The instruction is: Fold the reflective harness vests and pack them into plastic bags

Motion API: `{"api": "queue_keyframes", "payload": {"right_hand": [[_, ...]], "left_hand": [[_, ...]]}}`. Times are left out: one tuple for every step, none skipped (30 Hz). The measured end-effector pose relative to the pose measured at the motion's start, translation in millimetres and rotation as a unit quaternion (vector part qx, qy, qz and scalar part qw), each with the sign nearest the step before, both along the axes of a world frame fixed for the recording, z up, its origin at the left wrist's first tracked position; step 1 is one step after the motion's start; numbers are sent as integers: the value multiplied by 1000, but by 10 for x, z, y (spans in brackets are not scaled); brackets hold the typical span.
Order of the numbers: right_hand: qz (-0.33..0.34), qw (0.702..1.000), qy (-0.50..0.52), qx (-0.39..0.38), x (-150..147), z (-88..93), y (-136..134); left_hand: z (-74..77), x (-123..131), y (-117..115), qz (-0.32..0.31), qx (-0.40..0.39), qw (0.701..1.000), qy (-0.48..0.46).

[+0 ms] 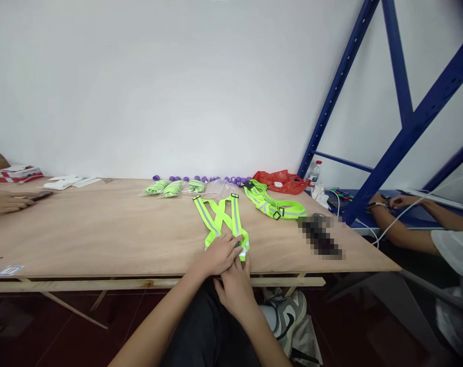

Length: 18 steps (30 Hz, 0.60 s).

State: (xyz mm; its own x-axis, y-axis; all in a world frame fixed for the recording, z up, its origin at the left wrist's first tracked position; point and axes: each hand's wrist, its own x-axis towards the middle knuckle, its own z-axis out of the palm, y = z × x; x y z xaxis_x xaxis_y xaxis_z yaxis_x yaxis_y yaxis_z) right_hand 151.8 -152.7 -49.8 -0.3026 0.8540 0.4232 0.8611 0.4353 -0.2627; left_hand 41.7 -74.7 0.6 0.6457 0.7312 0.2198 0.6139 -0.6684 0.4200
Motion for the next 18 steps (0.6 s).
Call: {"api": "queue_keyframes", "payload": {"right_hand": [[1,1000,3,2,-3,-11,-1],[3,1000,6,6,-5,-24,-1],[5,1000,11,12,-5,-36,-2],[8,1000,16,19,-4,-44,-5],[12,999,21,27,-1,-46,-9],[17,999,29,34,5,-39,-17],[25,998,39,40,16,-24,-27],[35,997,53,43,33,-1,-40],[49,995,71,43,58,28,-55],[65,993,93,42,92,59,-71],[81,989,120,40,134,90,-85],[95,983,149,40,186,117,-95],[106,977,181,45,246,139,-100],[109,969,214,52,311,157,-98],[104,962,245,60,380,170,-87],[89,956,272,69,448,181,-66],[67,951,293,76,513,190,-36],[41,948,307,79,571,197,3]], "left_hand": [[-12,-13,8,0,-6,1000,-3],[-24,-20,15,1,-10,1000,-5],[-36,-22,21,3,-10,1000,-5],[-47,-21,25,6,-8,1000,-4],[-56,-17,28,10,-4,1000,-4],[-63,-12,30,13,-1,1000,-3],[-69,-7,31,15,2,1000,-2],[-75,-3,31,16,5,1000,-2],[-81,1,31,16,8,1000,0],[-88,5,31,17,12,1000,3],[-96,9,28,17,19,1000,7],[-106,14,24,16,29,999,11],[-116,20,16,16,41,999,17],[-125,28,6,17,54,998,24],[-132,36,-8,19,66,997,33],[-135,45,-25,22,77,996,41],[-134,54,-45,27,85,995,48],[-128,62,-65,31,92,994,52]]}}
